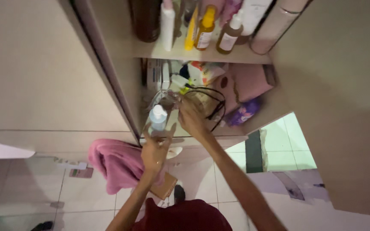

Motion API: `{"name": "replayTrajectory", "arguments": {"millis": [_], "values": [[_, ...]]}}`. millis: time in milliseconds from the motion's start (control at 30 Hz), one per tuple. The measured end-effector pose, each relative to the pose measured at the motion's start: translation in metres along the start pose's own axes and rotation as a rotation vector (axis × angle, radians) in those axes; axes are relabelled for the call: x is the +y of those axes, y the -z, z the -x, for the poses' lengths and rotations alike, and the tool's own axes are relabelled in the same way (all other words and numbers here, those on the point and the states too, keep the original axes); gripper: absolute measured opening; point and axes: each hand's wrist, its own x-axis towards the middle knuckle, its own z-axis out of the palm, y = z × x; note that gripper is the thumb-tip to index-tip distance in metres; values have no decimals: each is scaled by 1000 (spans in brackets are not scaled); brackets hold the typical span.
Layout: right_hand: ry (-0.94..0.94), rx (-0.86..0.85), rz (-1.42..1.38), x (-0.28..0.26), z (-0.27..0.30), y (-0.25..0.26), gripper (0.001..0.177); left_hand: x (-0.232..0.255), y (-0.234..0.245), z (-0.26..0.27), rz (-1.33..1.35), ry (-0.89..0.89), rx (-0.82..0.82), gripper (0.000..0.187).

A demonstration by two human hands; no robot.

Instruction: The person wipes a small palette with a cloth, places makeup items into a large black organizer bag, and then puts the bag and other accessories into a closet.

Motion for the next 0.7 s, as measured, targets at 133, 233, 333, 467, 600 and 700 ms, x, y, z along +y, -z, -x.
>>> {"name": "replayTrajectory", "arguments": {"millis": [133, 233, 333, 467, 600, 700], "values": [[469, -125, 189, 4, -60, -46, 62, 20, -8, -33, -265, 78, 10, 99], [116, -515, 149, -3, -77, -70, 51, 26, 6, -47, -315, 58, 9, 98], [426, -188, 228, 2, -80, -74, 34, 30, 15, -43, -353, 67, -34, 93], [451, -323, 55, 3, -68, -50, 35, 27, 30, -25, -331, 75, -84, 89], [264, -166, -94, 12, -68, -39, 63, 21, 36, -25, -346, 103, -96, 84], [-158, -306, 89, 32, -94, -52, 60, 21, 35, -26, -357, 97, -123, 77]]}}
